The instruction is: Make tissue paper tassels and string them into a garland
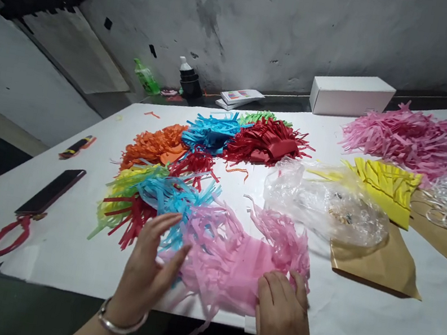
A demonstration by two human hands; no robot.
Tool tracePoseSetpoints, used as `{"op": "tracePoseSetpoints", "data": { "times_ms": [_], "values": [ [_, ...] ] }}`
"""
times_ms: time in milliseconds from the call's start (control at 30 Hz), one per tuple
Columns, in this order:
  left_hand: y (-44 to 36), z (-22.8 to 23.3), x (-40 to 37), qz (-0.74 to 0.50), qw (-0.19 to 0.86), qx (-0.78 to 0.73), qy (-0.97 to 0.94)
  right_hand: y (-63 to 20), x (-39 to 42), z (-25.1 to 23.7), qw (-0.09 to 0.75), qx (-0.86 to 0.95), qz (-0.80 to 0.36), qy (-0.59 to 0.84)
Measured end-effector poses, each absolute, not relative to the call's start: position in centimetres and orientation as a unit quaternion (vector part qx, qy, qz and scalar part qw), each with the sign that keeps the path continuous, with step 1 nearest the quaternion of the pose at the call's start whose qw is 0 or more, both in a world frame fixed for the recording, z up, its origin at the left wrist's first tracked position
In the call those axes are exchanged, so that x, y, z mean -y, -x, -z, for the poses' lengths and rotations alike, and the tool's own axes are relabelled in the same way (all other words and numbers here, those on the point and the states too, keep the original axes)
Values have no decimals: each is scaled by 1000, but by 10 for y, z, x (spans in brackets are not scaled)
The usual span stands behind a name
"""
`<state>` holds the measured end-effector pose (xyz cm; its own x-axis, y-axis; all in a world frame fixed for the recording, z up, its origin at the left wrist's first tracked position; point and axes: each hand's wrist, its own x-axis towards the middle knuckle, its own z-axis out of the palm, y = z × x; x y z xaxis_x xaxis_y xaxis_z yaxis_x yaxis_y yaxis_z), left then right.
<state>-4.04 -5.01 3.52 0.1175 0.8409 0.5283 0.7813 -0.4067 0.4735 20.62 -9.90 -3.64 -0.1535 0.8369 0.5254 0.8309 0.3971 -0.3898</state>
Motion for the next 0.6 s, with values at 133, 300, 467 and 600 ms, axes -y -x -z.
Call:
{"op": "tracePoseSetpoints", "data": {
  "times_ms": [133, 300, 467, 600],
  "values": [
    [-3, -28, 66, -247, 79, -385, -886, -199, 99, 29, 351, 776, 9, 523],
    [-21, 6, 59, -215, 148, -351, -899, -218, 103, 35, 328, 786, 49, 521],
    [-10, 14, 56, -219, 159, -342, -900, -272, 105, 49, 246, 742, 166, 602],
    [-11, 15, 58, -230, 159, -333, -901, -300, 110, 53, 229, 726, 173, 625]
  ]
}}
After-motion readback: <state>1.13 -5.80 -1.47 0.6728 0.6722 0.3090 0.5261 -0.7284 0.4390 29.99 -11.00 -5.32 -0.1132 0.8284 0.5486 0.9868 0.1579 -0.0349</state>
